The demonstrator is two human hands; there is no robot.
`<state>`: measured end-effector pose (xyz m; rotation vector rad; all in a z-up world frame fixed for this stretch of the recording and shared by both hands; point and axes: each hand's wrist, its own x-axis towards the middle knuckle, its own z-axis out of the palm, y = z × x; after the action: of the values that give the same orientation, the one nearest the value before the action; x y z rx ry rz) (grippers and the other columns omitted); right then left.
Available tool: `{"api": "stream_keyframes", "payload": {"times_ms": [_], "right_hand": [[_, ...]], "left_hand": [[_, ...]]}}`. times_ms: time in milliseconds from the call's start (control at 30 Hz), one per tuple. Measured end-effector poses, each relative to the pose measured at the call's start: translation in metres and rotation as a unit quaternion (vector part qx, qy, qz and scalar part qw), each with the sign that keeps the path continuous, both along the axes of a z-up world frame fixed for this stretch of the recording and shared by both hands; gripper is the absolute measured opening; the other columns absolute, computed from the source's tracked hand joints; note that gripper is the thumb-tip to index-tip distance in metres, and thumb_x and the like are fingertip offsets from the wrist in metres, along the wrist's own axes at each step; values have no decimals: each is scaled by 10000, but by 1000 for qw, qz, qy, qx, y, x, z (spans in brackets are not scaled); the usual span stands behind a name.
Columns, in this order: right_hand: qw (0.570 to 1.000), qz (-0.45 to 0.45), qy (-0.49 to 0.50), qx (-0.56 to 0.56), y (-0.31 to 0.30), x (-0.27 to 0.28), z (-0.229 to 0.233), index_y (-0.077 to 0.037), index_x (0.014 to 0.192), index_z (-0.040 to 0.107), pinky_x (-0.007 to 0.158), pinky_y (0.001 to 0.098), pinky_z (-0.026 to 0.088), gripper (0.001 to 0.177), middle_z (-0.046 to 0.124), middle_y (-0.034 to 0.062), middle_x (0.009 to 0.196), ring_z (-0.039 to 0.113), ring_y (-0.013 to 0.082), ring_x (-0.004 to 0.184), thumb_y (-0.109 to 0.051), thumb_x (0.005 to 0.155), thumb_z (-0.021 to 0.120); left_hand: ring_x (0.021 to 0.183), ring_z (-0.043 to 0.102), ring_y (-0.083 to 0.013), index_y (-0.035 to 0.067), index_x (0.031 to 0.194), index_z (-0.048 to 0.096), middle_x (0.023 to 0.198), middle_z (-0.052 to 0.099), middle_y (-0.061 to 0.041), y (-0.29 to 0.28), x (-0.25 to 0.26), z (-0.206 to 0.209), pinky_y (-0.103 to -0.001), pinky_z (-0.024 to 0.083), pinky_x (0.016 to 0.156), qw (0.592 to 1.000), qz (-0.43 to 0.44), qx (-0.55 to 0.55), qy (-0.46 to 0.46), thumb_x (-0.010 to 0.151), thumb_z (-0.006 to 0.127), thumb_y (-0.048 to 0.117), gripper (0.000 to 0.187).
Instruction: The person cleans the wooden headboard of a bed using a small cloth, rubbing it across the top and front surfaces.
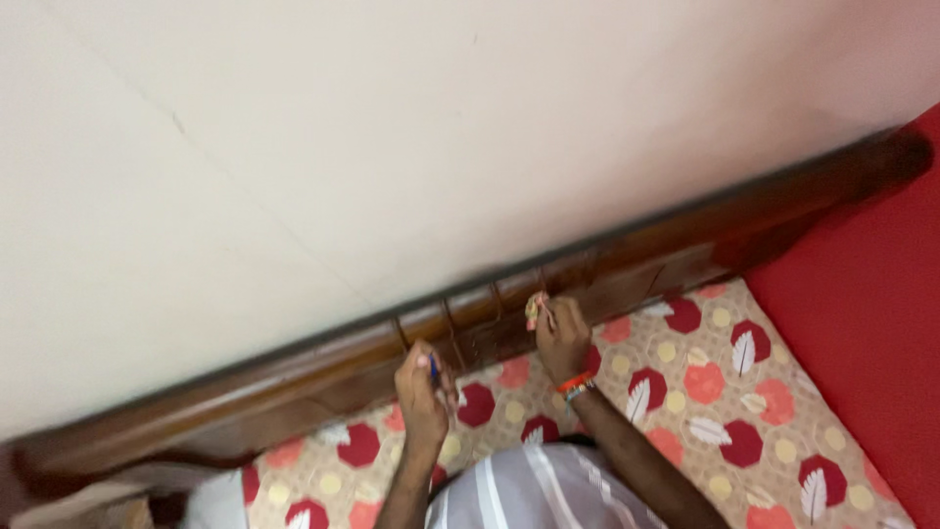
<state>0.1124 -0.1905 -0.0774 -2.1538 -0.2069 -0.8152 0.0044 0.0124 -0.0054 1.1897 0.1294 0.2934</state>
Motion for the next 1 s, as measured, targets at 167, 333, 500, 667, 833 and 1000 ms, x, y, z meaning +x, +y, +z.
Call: {"api": "stream_keyframes", "payload": {"times_ms": [167,333,500,667,833,1000], "right_hand": [[992,123,9,-5,23,-14,-5,20,941,661,711,376,586,43,671,134,963,698,262,850,51,919,640],[998,59,-16,-12,2,9,23,6,1052,704,693,345,610,130,673,139,1020,699,238,861,41,942,644],[988,32,54,140,-4,2,32,-33,1127,714,624,282,641,160,668,110,1044,713,184,814,-40,978,655],[997,6,28,68,-2,35,44,-27,1100,775,714,322,580,171,693,119,1054,697,227,891,-18,941,712],[998,48,-12,44,-3,16,51,-7,1132,754,784,332,564,172,679,131,1072,677,239,948,-24,980,674],[968,105,80,214,6,26,51,-37,1114,746,616,298,562,154,675,82,1021,660,170,754,-58,988,659]], "left_hand": [[395,424,-111,48,827,473,600,469,-39,0,6,6,-249,357,342,1000,-8,15,12,1061,365,367,410],[394,426,-108,46,823,476,581,469,-42,-1,10,6,-246,350,338,999,-10,32,4,1059,365,392,433],[383,414,-107,43,816,465,576,458,-42,-1,6,1,-250,354,334,1000,-10,17,-3,1066,370,407,451],[399,432,-105,44,829,469,584,464,-39,0,8,3,-247,363,350,999,-11,36,-2,1067,360,406,446],[387,424,-107,41,821,471,584,463,-39,-1,14,7,-252,361,332,1000,-12,19,4,1056,370,400,441],[383,423,-99,51,812,465,572,460,-34,-1,12,2,-243,356,331,999,-15,26,14,1061,374,408,444]]}}
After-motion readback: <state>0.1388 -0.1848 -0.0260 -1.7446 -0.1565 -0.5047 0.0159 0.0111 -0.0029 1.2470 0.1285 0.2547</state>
